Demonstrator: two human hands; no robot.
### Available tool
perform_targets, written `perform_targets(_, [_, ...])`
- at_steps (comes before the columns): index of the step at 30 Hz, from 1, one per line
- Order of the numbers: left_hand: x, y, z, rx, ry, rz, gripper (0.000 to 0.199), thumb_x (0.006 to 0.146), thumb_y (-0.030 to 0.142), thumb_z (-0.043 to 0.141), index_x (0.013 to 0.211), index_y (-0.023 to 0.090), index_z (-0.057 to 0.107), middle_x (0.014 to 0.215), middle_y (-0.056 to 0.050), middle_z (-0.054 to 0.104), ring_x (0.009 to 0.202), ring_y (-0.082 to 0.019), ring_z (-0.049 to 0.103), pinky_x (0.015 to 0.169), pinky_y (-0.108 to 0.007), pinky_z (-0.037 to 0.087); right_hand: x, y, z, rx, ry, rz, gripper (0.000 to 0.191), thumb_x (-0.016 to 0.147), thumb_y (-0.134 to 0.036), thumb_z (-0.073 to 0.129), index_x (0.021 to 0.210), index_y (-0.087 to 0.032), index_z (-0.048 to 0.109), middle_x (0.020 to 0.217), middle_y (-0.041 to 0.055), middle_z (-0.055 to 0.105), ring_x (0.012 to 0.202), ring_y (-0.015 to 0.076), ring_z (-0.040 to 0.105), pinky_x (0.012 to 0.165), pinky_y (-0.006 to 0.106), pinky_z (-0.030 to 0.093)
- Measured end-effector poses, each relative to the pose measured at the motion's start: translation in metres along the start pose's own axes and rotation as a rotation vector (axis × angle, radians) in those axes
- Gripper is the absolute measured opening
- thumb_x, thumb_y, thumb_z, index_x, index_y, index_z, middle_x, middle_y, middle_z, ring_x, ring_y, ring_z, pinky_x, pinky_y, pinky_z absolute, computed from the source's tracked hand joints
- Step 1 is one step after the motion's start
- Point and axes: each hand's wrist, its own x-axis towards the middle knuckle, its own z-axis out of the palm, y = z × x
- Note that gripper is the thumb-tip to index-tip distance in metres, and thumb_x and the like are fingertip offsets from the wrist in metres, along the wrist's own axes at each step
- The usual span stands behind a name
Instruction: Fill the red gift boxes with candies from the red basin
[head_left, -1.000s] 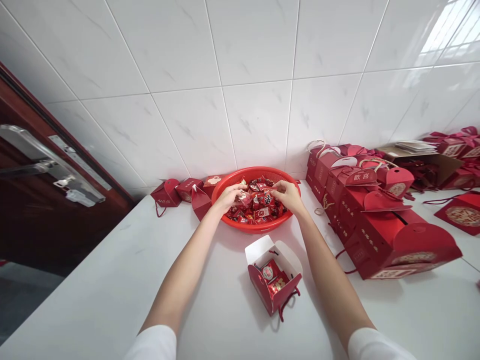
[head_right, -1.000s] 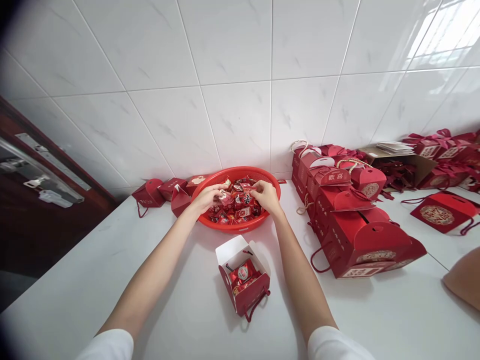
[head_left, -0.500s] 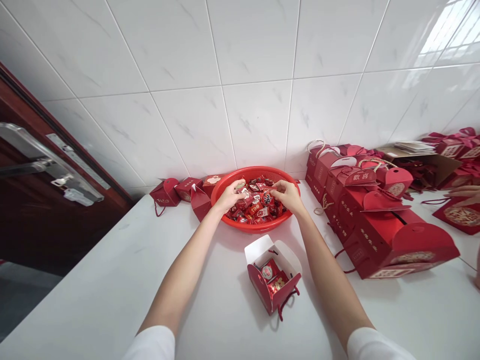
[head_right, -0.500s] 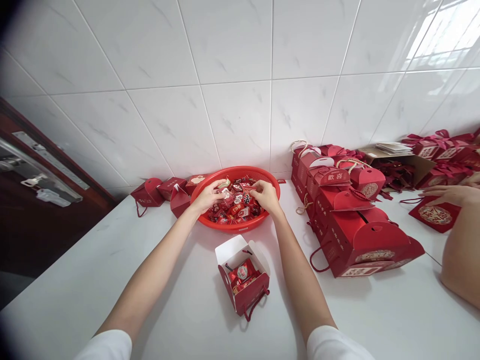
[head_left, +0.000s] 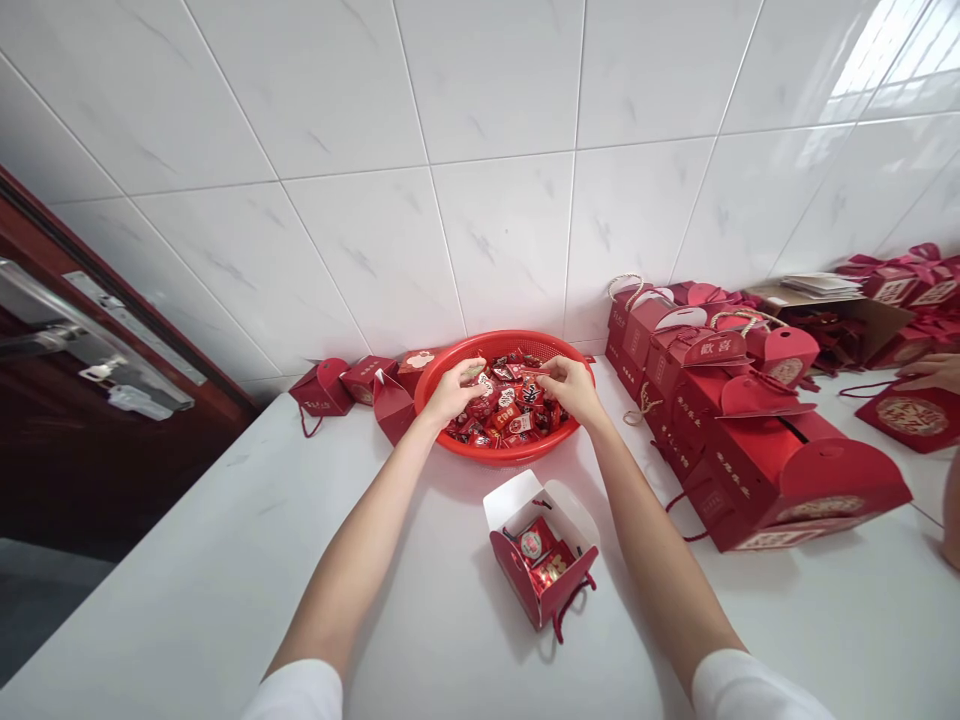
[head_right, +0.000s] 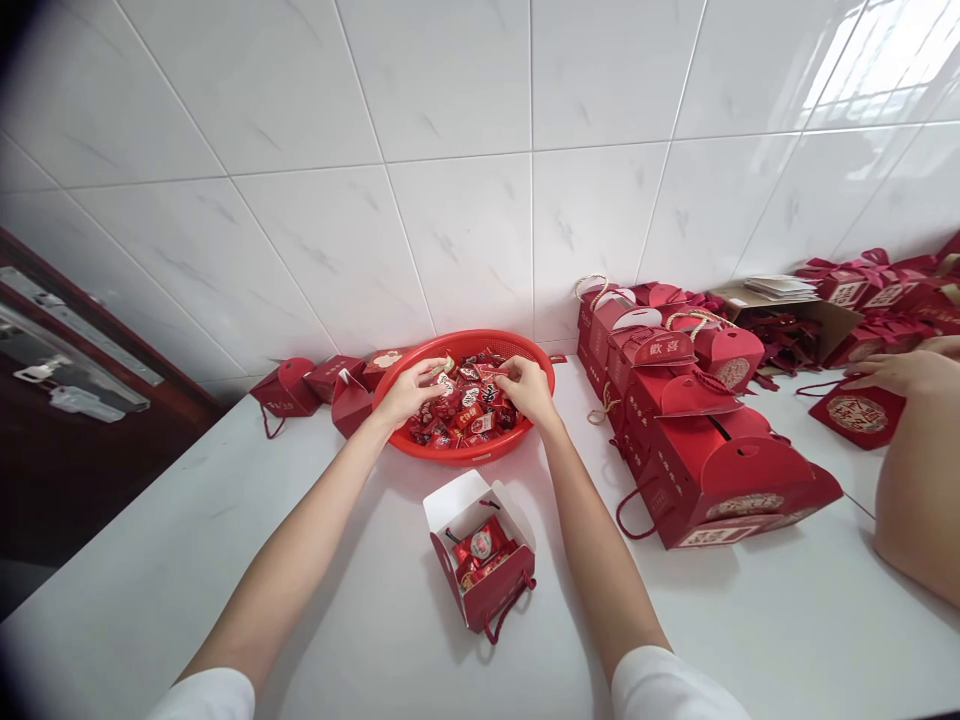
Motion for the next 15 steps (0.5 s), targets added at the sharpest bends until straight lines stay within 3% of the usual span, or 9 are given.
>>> perform_targets(5, [0.001,0.005,-0.001,0.130,0.214,-0.014,0.049,0.071,0.005,0.061,0.118,0.021,0.069,0.133,-0.007,0.068,0.128,-0.024,0.060,0.106,-0.036,0.048,0.001,0.002,0.000,-0.020,0.009,0.009,0.009,0.070,-0.027,0.061,0.077,-0.021,0.058,0.064,-0.0018,0.061,0.055,0.0150,0.059,0.057,0.029,0.051])
perform_targets(8, [-0.001,0.010,-0.004,0.225,0.230,0.012,0.043,0.074,0.008,0.061,0.114,0.021,0.071,0.128,-0.006,0.071,0.120,-0.024,0.065,0.102,-0.034,0.051,0.002,0.002,0.000,-0.020,0.015,0.001,0.008,0.070,-0.026,0.060,0.076,-0.021,0.058,0.062,-0.0024,0.060,0.055,0.0152,0.059,0.057,0.029,0.050])
perform_targets(11, [-0.002,0.015,-0.010,0.425,0.056,0.018,0.025,0.076,0.018,0.063,0.097,0.021,0.076,0.105,-0.005,0.078,0.100,-0.023,0.072,0.092,-0.031,0.054,0.003,0.002,0.000,-0.016,0.018,-0.006,0.009,0.069,-0.027,0.062,0.075,-0.021,0.058,0.061,-0.0029,0.059,0.056,0.0153,0.058,0.057,0.028,0.050])
perform_targets(15, [-0.001,0.016,-0.014,0.708,-0.370,-0.100,0.024,0.059,0.024,0.078,0.083,0.025,0.079,0.090,-0.003,0.080,0.091,-0.025,0.073,0.080,-0.026,0.052,0.002,0.003,0.000,-0.017,0.017,-0.020,0.011,0.069,-0.028,0.061,0.076,-0.021,0.058,0.062,-0.0035,0.058,0.054,0.0138,0.056,0.056,0.027,0.046])
